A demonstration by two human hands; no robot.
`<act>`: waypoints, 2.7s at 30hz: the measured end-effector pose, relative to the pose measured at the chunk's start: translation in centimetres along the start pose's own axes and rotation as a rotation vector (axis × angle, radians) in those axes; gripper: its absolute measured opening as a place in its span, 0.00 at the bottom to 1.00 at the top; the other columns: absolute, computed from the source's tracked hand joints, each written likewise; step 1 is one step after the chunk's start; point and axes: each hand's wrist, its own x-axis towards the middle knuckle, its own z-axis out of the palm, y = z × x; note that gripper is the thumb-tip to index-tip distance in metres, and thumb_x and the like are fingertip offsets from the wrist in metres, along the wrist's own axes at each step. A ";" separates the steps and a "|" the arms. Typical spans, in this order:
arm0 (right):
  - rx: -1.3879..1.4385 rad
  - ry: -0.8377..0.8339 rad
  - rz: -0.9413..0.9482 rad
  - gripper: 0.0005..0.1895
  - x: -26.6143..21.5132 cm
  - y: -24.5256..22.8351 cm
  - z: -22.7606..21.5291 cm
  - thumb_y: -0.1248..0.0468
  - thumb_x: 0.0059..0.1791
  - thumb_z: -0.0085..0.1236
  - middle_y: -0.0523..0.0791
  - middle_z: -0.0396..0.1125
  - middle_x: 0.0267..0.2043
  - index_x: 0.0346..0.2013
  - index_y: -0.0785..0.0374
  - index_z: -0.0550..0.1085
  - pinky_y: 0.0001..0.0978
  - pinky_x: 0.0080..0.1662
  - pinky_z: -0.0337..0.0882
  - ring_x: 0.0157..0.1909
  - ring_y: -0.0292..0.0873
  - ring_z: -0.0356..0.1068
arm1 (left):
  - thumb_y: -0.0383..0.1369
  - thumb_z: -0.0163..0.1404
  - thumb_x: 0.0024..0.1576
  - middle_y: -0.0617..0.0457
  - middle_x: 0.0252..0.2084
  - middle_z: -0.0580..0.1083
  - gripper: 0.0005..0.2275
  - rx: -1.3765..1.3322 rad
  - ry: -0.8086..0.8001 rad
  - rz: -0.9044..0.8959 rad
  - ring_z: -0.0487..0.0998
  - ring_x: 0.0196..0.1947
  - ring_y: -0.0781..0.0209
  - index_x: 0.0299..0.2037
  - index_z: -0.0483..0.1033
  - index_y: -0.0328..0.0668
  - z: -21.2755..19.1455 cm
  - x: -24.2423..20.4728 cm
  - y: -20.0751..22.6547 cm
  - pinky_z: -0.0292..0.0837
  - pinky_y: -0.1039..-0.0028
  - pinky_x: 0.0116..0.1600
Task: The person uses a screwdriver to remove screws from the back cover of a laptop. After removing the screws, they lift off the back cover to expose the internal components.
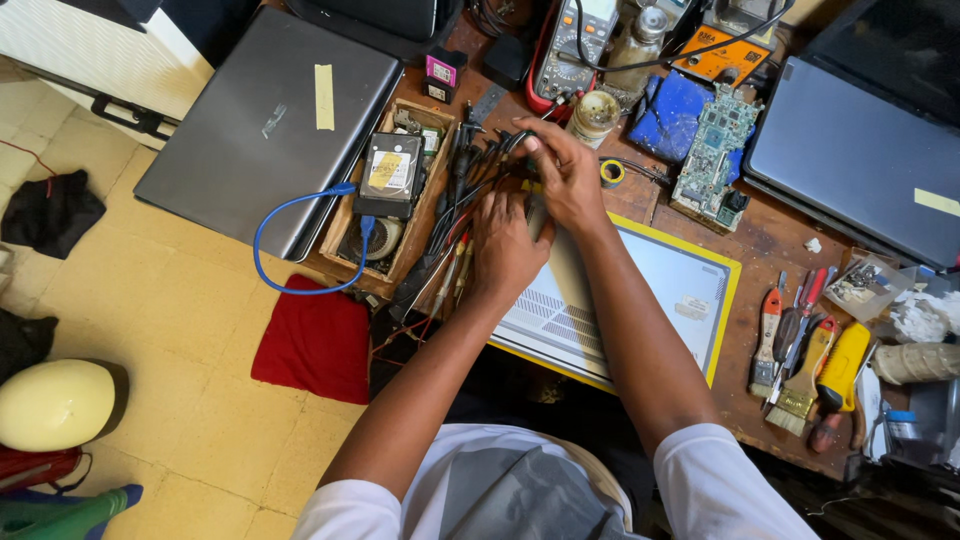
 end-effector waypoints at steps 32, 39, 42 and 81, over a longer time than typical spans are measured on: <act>-0.143 -0.197 0.036 0.16 1.5 0.6 -3.1 0.69 0.57 0.59 0.54 0.75 0.35 0.58 0.53 0.83 0.55 0.50 0.75 0.44 0.66 0.78 | 0.42 0.57 0.63 0.49 0.36 0.85 0.07 -0.463 -0.154 -0.276 0.86 0.46 0.39 0.42 0.85 0.52 3.4 6.2 -3.3 0.80 0.52 0.51; -0.224 -0.255 0.075 0.21 1.4 -0.5 -3.4 0.52 0.55 0.72 0.54 0.71 0.43 0.63 0.45 0.82 0.58 0.50 0.73 0.49 0.61 0.76 | 0.42 0.57 0.59 0.46 0.34 0.83 0.09 -0.345 -0.088 -0.349 0.85 0.45 0.38 0.38 0.81 0.48 6.2 5.9 -5.4 0.79 0.48 0.50; -0.170 -0.218 0.138 0.15 1.3 0.1 -3.2 0.62 0.59 0.61 0.56 0.77 0.42 0.60 0.51 0.83 0.55 0.49 0.75 0.47 0.67 0.77 | 0.52 0.60 0.60 0.43 0.43 0.83 0.19 -0.393 -0.093 -0.345 0.84 0.49 0.34 0.49 0.79 0.48 4.8 4.3 -3.4 0.79 0.46 0.55; 0.537 0.407 0.426 0.28 -8.6 -6.5 -6.2 0.66 0.62 0.57 0.52 0.77 0.51 0.77 0.58 0.64 0.33 0.53 0.84 0.45 0.47 0.83 | 0.36 0.56 0.68 0.53 0.45 0.84 0.05 -0.640 -0.031 -0.207 0.87 0.48 0.53 0.51 0.80 0.50 -4.8 -4.5 4.7 0.80 0.69 0.50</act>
